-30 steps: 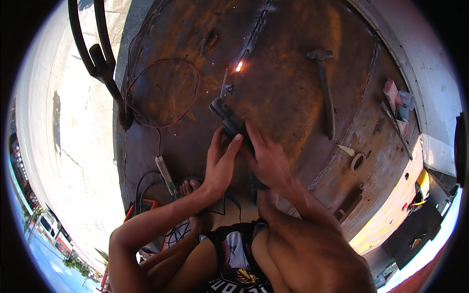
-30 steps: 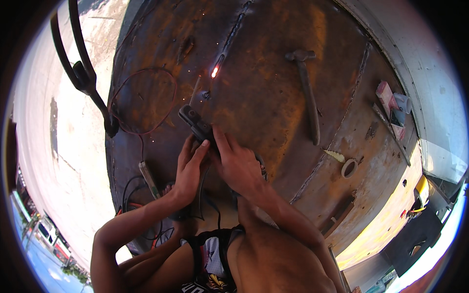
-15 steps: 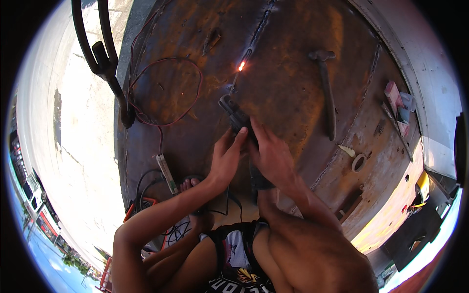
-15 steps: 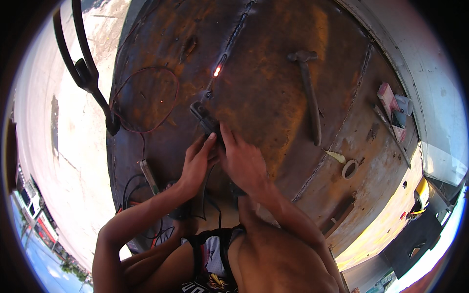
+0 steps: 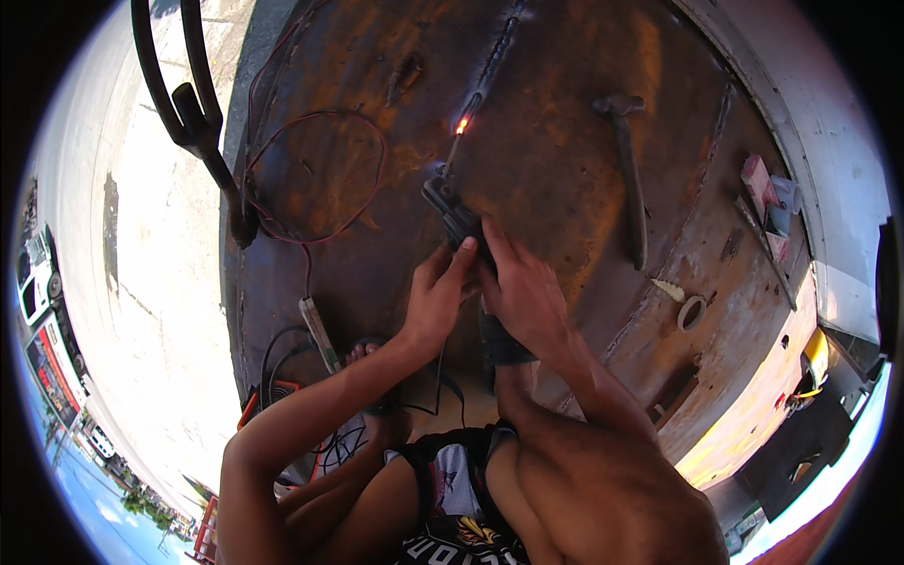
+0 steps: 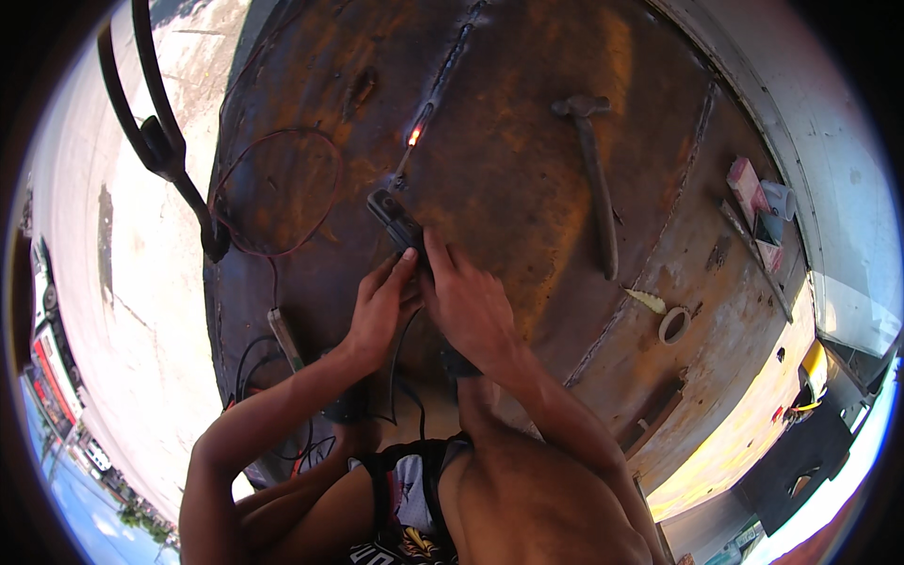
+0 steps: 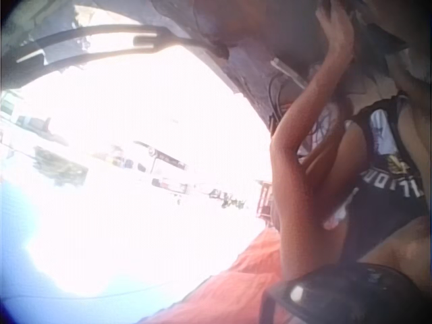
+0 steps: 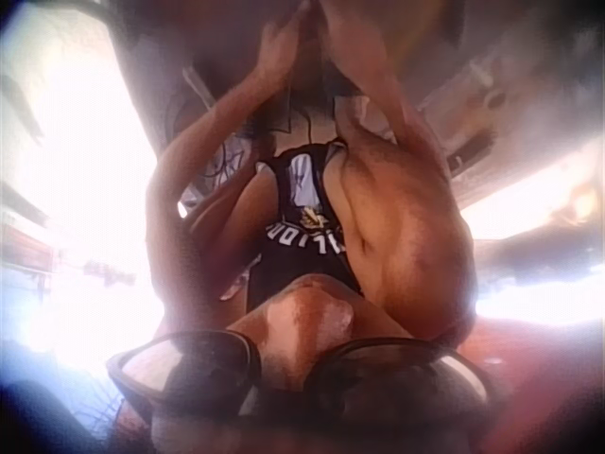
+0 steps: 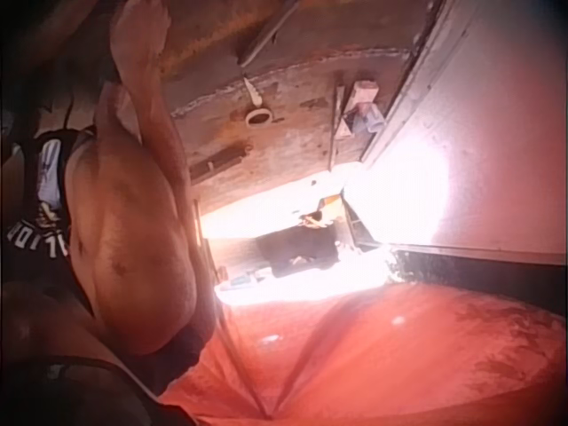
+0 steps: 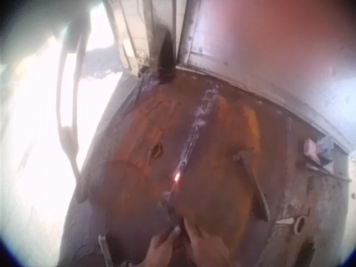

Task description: The person welds a seam on a large, rusty metal surface using a handheld welding torch, then uses a hammer to chip away slag from the weld. The person repeats this process along the seam, alternating between welding and chipping.

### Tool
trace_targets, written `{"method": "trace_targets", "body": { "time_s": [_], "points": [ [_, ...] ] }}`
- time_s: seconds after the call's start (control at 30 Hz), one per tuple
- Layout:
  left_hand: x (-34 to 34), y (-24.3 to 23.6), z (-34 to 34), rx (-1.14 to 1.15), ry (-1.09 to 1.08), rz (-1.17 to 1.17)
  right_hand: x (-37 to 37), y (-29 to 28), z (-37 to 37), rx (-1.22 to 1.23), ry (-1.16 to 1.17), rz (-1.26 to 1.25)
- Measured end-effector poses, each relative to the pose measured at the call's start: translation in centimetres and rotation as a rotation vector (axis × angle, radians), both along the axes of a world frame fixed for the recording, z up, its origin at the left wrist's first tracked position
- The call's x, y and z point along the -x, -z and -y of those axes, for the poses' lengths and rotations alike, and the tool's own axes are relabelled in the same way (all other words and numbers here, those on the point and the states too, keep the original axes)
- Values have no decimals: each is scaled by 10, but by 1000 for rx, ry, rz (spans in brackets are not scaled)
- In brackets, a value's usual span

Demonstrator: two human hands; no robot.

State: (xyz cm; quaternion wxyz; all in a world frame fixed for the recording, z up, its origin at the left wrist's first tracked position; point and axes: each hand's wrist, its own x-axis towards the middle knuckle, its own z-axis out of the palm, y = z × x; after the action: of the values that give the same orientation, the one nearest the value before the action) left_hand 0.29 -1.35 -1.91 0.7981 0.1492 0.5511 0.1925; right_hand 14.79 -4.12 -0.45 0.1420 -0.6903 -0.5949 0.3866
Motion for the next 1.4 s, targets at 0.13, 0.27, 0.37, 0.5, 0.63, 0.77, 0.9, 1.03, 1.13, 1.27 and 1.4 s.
{"method": "trace_targets", "body": {
  "time_s": [0.13, 0.27, 0.37, 0.5, 0.63, 0.77, 0.9, 1.03, 1.13, 1.27, 1.4],
  "points": [
    [0, 0, -1, 8, 27, -15, 0, 4, 1, -3, -5, 15],
    [0, -1, -2, 7, 16, -7, 0, 4, 0, 13, -11, 15],
    [-1, -2, -2, 11, 6, -5, 0, 5, 1, 13, -13, 19],
    [0, -1, -1, 12, -16, 14, 2, 6, 2, -6, -13, 20],
    [1, -1, -1, 10, 4, -5, 2, 6, 2, 1, -9, 15],
    [1, -1, -2, 11, 8, -1, 2, 4, 1, 17, -4, 6],
    [0, -2, -2, 11, 2, -9, 2, 5, 2, 15, -12, 18],
    [1, 1, -1, 10, -15, 20, 3, 4, -1, 13, -22, 26],
    [2, 3, -1, 14, -15, 38, 4, -2, -5, 67, -24, 47],
    [2, 3, -1, 18, -12, 35, 3, -3, -6, 92, -2, 16],
    [0, 1, -2, 19, -15, 11, 3, -2, -5, 104, -6, 36]
  ]
}}
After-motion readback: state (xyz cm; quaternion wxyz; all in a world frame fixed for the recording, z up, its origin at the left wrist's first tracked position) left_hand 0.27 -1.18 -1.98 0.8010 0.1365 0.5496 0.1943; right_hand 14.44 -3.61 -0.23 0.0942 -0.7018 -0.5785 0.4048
